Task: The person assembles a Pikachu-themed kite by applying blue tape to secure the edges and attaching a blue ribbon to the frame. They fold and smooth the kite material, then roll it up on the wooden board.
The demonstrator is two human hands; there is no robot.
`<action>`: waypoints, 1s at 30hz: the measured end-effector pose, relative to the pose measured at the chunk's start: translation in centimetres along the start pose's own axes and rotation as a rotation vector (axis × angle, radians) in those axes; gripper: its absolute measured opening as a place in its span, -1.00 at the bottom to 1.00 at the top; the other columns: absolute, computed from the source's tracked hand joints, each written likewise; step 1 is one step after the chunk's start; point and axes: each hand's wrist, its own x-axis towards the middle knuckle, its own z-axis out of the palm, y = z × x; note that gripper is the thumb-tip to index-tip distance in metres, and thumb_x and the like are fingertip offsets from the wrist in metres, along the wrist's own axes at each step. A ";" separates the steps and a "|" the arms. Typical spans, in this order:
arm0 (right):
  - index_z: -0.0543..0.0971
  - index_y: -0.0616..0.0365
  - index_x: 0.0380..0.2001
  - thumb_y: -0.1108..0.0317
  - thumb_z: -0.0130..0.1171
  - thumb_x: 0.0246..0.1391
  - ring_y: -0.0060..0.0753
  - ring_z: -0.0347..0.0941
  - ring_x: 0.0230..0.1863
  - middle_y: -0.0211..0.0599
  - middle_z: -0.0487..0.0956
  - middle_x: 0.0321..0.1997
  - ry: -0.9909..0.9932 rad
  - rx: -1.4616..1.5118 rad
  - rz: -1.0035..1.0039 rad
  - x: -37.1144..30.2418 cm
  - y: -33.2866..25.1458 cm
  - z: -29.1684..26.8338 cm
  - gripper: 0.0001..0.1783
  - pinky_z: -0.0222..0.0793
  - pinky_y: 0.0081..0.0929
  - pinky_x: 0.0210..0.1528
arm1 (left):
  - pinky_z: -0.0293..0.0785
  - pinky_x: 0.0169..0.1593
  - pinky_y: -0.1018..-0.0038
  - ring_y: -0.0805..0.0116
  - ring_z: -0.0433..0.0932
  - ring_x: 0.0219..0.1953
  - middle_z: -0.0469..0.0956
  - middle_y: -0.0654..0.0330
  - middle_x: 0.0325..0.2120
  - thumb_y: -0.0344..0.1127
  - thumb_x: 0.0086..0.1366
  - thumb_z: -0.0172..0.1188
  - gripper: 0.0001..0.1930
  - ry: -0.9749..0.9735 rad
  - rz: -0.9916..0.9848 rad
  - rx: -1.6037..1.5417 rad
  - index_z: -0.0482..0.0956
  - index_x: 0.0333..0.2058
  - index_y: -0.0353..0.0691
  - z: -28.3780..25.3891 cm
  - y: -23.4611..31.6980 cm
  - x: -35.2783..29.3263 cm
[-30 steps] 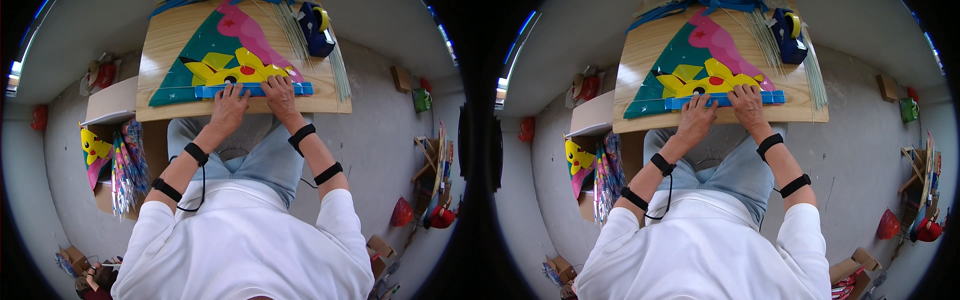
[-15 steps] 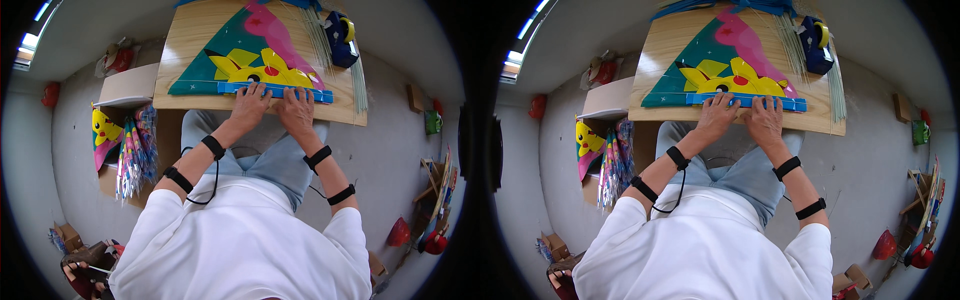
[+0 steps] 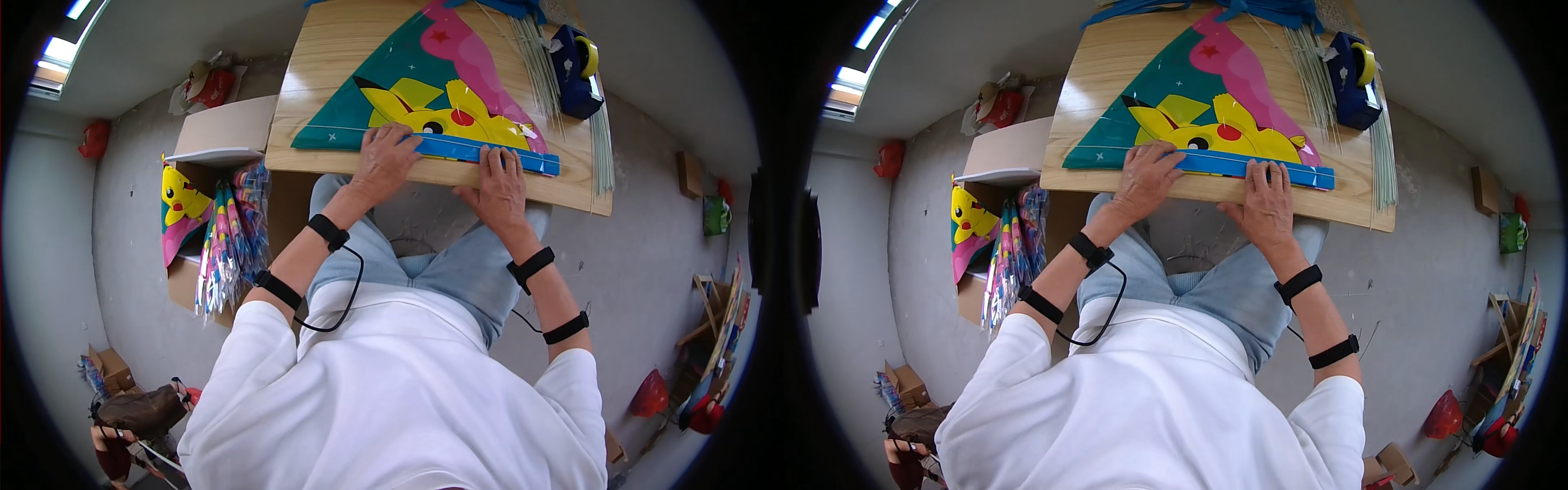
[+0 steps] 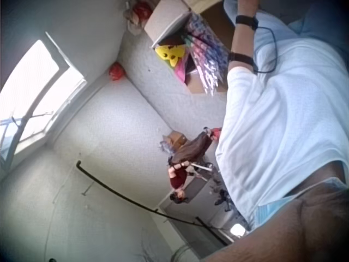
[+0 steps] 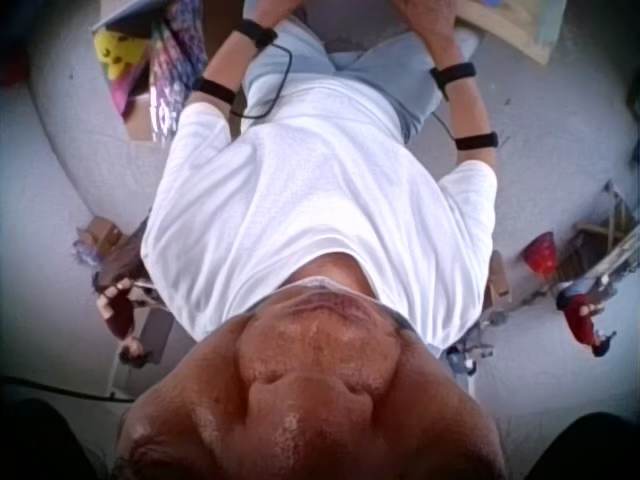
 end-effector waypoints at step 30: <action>0.39 0.40 0.34 -0.30 0.39 -0.01 0.11 0.28 0.37 0.00 0.44 0.26 -0.008 -0.026 0.011 0.2 -0.2 0.0 0.10 0.05 0.01 0.56 | 0.41 0.02 0.10 0.05 0.51 -0.05 0.54 0.15 -0.24 -0.42 0.25 0.28 -0.93 0.046 -0.265 -0.117 0.69 -0.29 -0.14 -2.6 -7.8 -1.8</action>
